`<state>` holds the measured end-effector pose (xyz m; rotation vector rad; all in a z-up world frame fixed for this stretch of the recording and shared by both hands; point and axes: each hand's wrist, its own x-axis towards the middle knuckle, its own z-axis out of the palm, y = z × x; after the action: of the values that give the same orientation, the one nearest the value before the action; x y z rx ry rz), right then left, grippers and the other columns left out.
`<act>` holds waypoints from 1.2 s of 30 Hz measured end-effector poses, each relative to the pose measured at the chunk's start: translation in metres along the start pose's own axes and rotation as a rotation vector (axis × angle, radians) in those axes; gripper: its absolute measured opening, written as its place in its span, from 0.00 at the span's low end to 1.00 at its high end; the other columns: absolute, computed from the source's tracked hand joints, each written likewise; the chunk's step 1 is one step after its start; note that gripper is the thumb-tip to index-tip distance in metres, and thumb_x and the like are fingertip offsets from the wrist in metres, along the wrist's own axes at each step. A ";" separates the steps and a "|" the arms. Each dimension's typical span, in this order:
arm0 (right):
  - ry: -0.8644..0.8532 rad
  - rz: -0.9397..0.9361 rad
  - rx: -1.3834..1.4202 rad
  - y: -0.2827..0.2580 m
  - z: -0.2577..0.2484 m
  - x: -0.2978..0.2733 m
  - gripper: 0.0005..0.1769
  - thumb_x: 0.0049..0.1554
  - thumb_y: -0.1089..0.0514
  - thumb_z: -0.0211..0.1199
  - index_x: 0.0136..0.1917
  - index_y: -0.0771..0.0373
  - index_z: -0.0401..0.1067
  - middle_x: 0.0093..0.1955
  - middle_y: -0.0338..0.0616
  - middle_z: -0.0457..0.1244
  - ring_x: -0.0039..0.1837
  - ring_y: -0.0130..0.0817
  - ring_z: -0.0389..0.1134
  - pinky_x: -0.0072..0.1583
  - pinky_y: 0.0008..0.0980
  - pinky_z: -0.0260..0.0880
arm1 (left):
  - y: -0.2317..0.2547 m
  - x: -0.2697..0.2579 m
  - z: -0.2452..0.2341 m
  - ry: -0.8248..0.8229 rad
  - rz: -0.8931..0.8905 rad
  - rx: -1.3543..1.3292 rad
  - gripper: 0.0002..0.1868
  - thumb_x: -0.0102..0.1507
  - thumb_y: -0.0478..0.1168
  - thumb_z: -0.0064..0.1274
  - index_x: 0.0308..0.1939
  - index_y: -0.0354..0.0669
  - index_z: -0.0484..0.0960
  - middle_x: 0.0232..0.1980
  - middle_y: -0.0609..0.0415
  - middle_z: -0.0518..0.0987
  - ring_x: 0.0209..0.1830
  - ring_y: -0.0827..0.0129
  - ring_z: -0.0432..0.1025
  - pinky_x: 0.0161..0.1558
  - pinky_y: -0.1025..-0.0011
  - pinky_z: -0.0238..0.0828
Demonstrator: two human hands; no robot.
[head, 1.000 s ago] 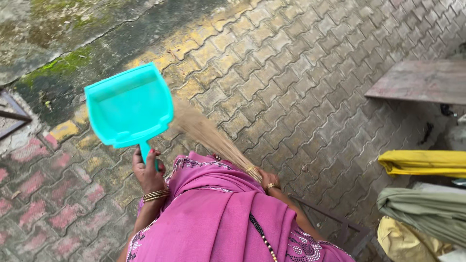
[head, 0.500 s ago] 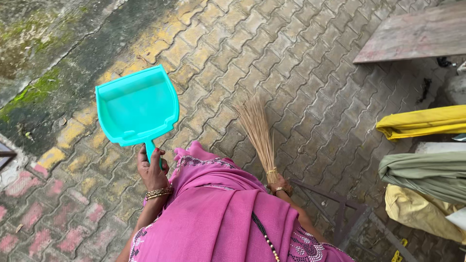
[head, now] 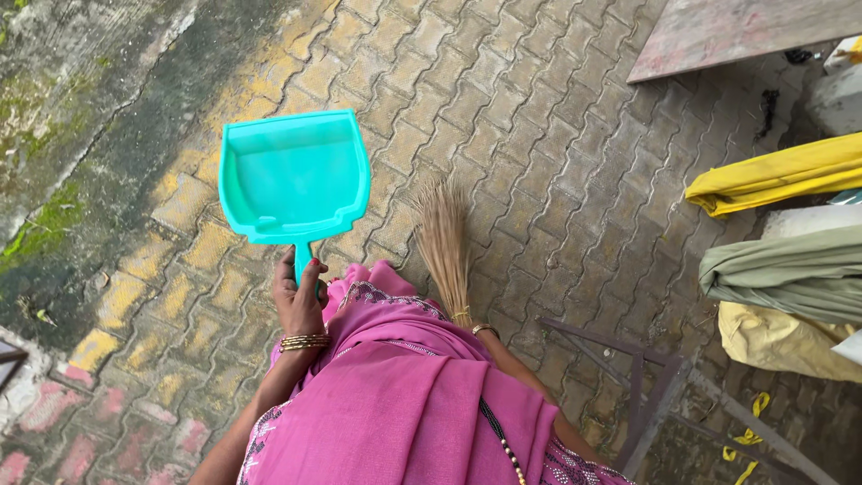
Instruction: The person sweeps an outdoor paved area using a handheld broom while holding a dustpan in the other hand.
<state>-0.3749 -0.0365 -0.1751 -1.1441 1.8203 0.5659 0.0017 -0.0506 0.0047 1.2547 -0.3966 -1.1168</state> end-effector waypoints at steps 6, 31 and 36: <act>-0.039 -0.141 -0.141 -0.067 -0.017 0.009 0.39 0.41 0.42 0.81 0.62 0.56 0.74 0.56 0.51 0.71 0.56 0.46 0.74 0.58 0.44 0.75 | 0.019 0.042 -0.007 -0.040 -0.049 0.017 0.26 0.68 0.39 0.52 0.70 0.41 0.66 0.38 0.57 0.78 0.19 0.84 0.61 0.20 0.81 0.54; -0.045 0.419 0.691 -0.103 -0.113 0.077 0.33 0.42 0.51 0.73 0.59 0.61 0.70 0.50 0.56 0.69 0.49 0.52 0.71 0.49 0.51 0.72 | 0.018 0.180 0.044 -0.185 -0.178 0.092 0.29 0.67 0.39 0.53 0.71 0.41 0.64 0.37 0.57 0.78 0.18 0.84 0.59 0.19 0.81 0.52; 0.089 0.101 0.087 -0.114 -0.128 0.092 0.40 0.48 0.44 0.73 0.71 0.42 0.63 0.61 0.52 0.66 0.61 0.52 0.68 0.61 0.49 0.69 | 0.015 0.203 0.125 -0.144 -0.125 0.105 0.26 0.67 0.40 0.53 0.68 0.41 0.66 0.37 0.57 0.78 0.18 0.83 0.59 0.19 0.80 0.51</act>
<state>-0.3481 -0.2290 -0.1812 -1.0379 1.9680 0.4952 0.0048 -0.2893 -0.0056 1.3086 -0.4959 -1.3121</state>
